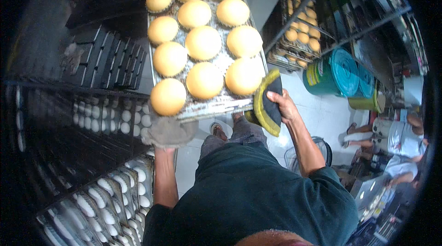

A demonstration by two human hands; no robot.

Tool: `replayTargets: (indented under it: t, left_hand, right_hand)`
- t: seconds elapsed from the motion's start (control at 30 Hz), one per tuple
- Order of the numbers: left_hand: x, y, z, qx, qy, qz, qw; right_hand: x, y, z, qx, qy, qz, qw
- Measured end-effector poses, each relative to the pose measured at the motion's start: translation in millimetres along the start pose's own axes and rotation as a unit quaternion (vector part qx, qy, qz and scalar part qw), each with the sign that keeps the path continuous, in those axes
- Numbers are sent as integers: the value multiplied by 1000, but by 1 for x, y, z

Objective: The person places trays of dough into a commercial oven and removes trays of baked buns using a cloth and an oven mitt.

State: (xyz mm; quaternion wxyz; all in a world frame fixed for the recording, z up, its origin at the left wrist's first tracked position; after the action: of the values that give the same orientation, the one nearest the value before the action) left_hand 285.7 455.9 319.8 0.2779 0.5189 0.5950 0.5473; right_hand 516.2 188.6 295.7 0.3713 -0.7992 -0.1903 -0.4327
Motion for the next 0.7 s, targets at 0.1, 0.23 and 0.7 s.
replayTargets:
  t: [0.1, 0.23, 0.7]
  left_hand:
    - [-41, -48, -31, 100, -34, -64, 992]
    - [-101, -56, -38, 124, -114, -157, 973]
    - [-365, -40, 86, 106, -322, -366, 867]
  right_hand:
    - [-28, 34, -68, -42, 2, 32, 999]
    - [-57, 84, -150, -150, -5, 52, 987]
    - [-113, 310, -281, -350, -23, 44, 935]
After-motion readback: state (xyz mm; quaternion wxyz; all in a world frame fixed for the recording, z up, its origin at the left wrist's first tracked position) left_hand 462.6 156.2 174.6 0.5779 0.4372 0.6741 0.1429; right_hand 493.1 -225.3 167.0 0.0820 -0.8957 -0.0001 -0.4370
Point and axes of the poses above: each hand's wrist, its own z-axis towards the middle knuckle, its own y-axis out of the back of the hand, x = y × z, the point moved 10 cm from there along z, towards the middle knuckle, and after that the axes turned 12 degrees about x, right-handed, at the moved point
